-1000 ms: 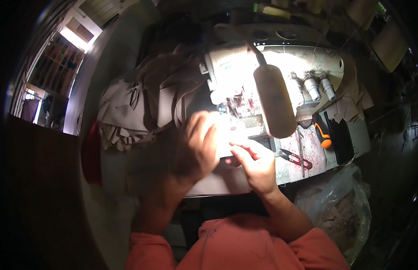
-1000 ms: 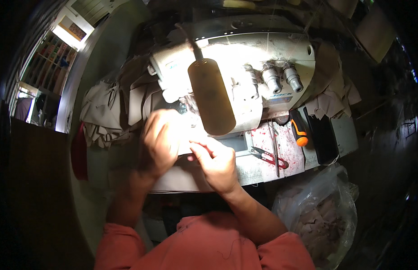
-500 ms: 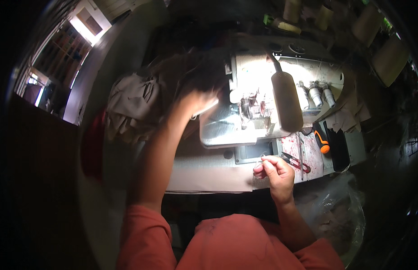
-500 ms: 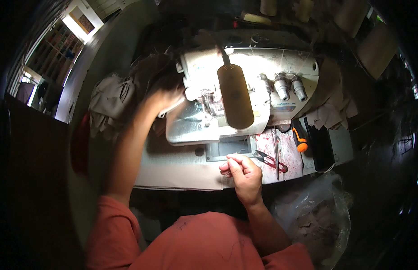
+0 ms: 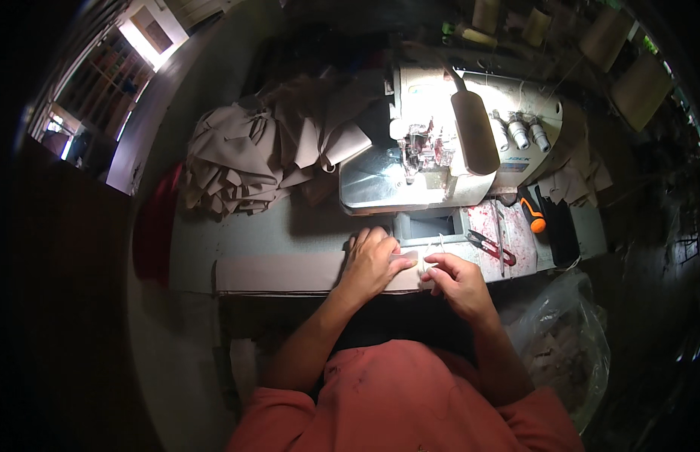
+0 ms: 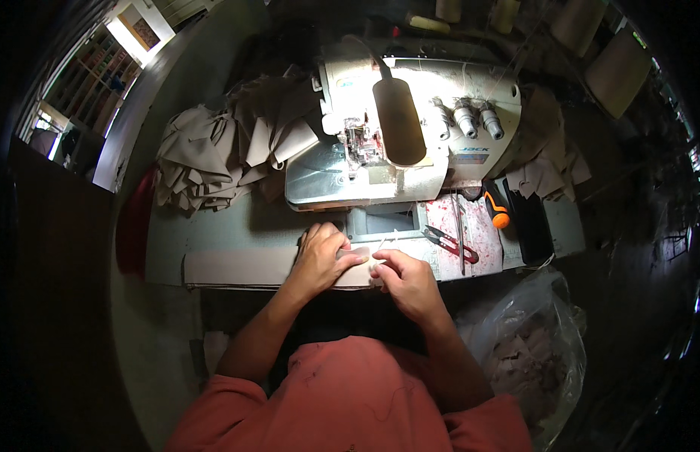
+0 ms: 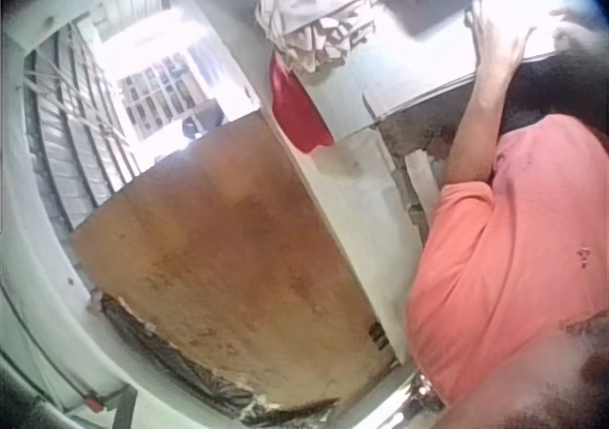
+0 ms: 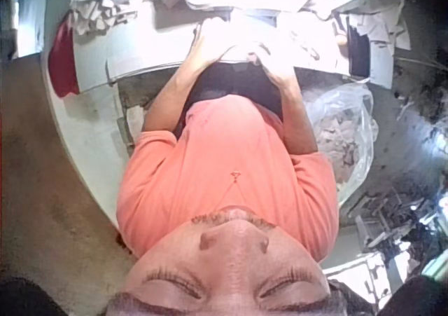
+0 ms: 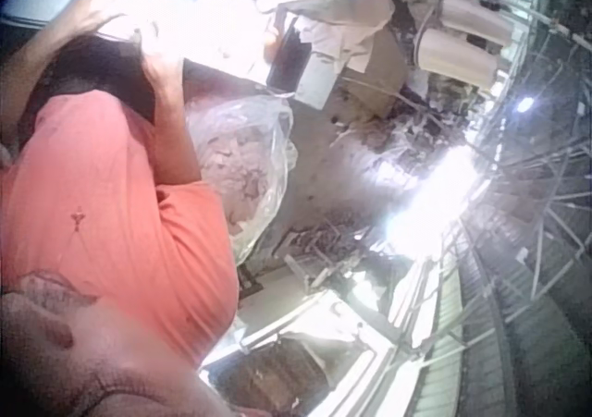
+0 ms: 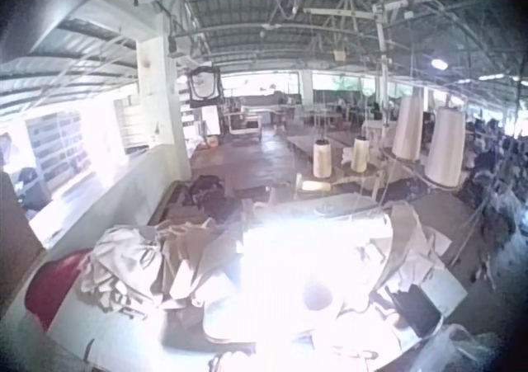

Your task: The person repeatedly picks up small beige fabric pieces from a pile, folds them by hand, and places them back on the pile. The task continues throughout the clip with consistent folding motions.

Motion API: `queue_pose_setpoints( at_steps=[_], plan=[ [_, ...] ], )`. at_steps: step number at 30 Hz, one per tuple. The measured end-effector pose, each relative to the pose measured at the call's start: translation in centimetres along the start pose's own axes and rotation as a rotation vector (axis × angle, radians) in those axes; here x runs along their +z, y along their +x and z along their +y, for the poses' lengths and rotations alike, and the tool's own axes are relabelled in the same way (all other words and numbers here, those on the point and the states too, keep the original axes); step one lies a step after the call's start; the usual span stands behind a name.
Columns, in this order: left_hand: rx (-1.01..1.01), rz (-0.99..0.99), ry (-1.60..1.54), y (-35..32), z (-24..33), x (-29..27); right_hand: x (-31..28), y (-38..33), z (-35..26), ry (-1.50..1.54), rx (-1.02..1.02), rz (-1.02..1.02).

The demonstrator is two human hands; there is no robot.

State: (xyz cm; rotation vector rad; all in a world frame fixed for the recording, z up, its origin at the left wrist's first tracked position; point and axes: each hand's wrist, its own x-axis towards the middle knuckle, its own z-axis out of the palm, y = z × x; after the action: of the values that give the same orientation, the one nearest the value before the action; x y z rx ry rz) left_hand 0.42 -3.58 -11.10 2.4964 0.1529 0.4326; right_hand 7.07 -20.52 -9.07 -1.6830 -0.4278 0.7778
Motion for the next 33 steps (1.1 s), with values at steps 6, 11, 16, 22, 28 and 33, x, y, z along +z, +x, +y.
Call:
queue_pose_setpoints(
  at_steps=[6,11,16,22,28,33],
  plan=[
    [0.100,0.053,-0.225,-0.2,-0.9,0.5,-0.5,-0.1,0.6,0.037,-0.018,0.086],
    [0.168,0.107,-0.320,0.0,-0.9,0.1,0.9,1.7,-0.5,0.008,-0.109,0.033],
    [0.192,0.147,-0.389,-0.1,-0.8,-0.4,1.0,2.4,-0.1,0.110,-0.072,-0.050],
    [0.146,0.091,-0.473,-0.4,-1.2,-0.5,2.2,2.1,-1.1,0.379,0.027,-0.013],
    [0.151,0.148,-0.619,-0.7,-1.8,-0.8,1.4,2.3,-0.2,-0.487,-0.287,0.234],
    [0.131,0.305,-0.467,-1.2,-1.2,-1.5,3.1,2.2,-2.5,-0.152,-0.226,-0.082]
  ],
)
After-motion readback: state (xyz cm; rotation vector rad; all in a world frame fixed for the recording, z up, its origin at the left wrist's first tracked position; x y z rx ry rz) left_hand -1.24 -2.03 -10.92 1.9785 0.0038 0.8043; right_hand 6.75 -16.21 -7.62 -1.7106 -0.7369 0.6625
